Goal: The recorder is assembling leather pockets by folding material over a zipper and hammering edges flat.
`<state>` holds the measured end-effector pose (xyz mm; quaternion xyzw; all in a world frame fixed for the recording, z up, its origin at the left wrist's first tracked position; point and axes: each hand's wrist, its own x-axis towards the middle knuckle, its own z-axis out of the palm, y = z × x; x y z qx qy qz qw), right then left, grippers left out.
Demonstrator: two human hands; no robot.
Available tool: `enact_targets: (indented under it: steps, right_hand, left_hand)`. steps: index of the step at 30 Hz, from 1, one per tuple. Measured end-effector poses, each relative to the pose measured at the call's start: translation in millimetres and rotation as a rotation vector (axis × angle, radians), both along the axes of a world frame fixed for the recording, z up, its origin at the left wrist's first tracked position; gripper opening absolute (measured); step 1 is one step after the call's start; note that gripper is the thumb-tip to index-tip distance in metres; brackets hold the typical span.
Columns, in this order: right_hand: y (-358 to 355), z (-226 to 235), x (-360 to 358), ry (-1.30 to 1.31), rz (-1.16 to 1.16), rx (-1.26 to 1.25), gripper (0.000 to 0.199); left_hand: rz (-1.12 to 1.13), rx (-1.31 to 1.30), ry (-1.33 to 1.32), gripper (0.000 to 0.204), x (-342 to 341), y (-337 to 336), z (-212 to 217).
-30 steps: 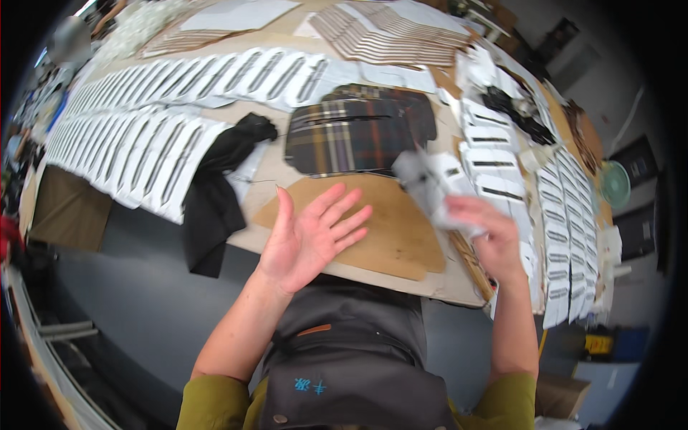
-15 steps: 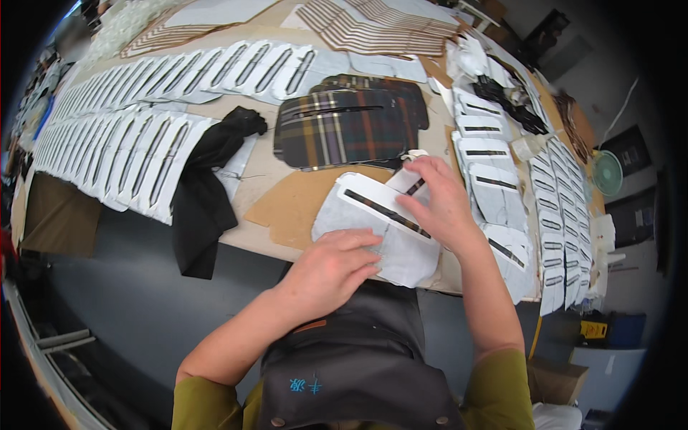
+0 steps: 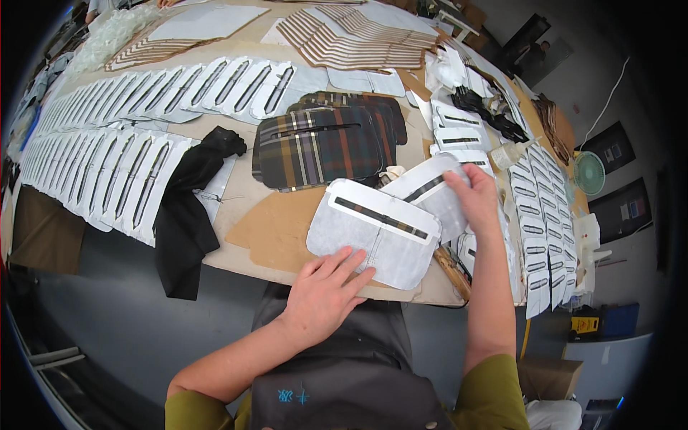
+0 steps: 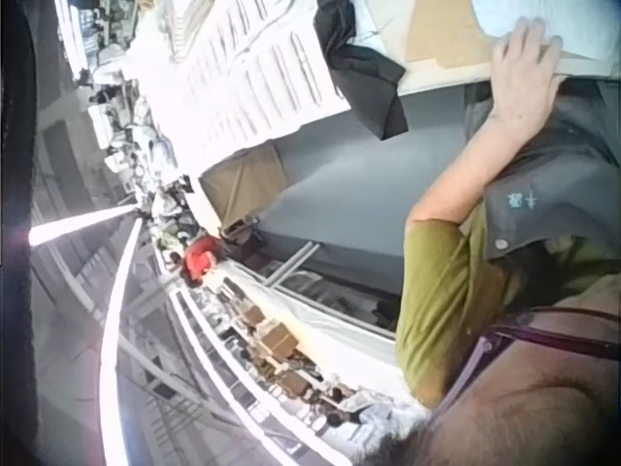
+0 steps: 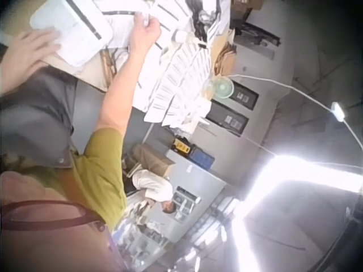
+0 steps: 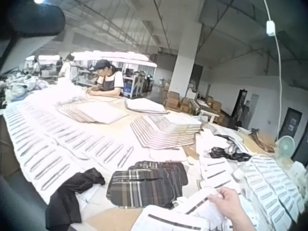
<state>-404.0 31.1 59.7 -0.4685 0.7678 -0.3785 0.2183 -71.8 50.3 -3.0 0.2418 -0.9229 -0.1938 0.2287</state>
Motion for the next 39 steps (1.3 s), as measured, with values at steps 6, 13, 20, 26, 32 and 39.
enact_targets:
  steps: [6, 13, 20, 26, 32, 39]
  right_hand:
    - [20, 38, -32, -0.403, -0.126, -0.511, 0.029]
    - [25, -4, -64, 0.734, -0.192, -0.304, 0.057]
    - [0, -7, 118, 0.373, 0.567, 0.086, 0.039]
    - [-23, -5, 132, 0.236, 0.607, 0.266, 0.032]
    - [-33, -18, 126, -0.054, 0.595, 0.335, 0.02]
    - [-32, -14, 131, -0.035, 0.634, 0.341, 0.025]
  left_hand:
    - [0.026, 0.011, 0.02, 0.055, -3, 1, 3]
    - [0.013, -0.013, 0.021, 0.045, 3, 6, 10]
    - [-0.001, 0.078, 0.03, 0.026, 18, -16, 16]
    - [0.05, 0.051, 0.142, 0.031, 17, -20, 10]
    - [0.001, 0.099, 0.129, 0.034, 14, -19, 6]
    - [-0.02, 0.053, 0.16, 0.036, 7, -15, -1]
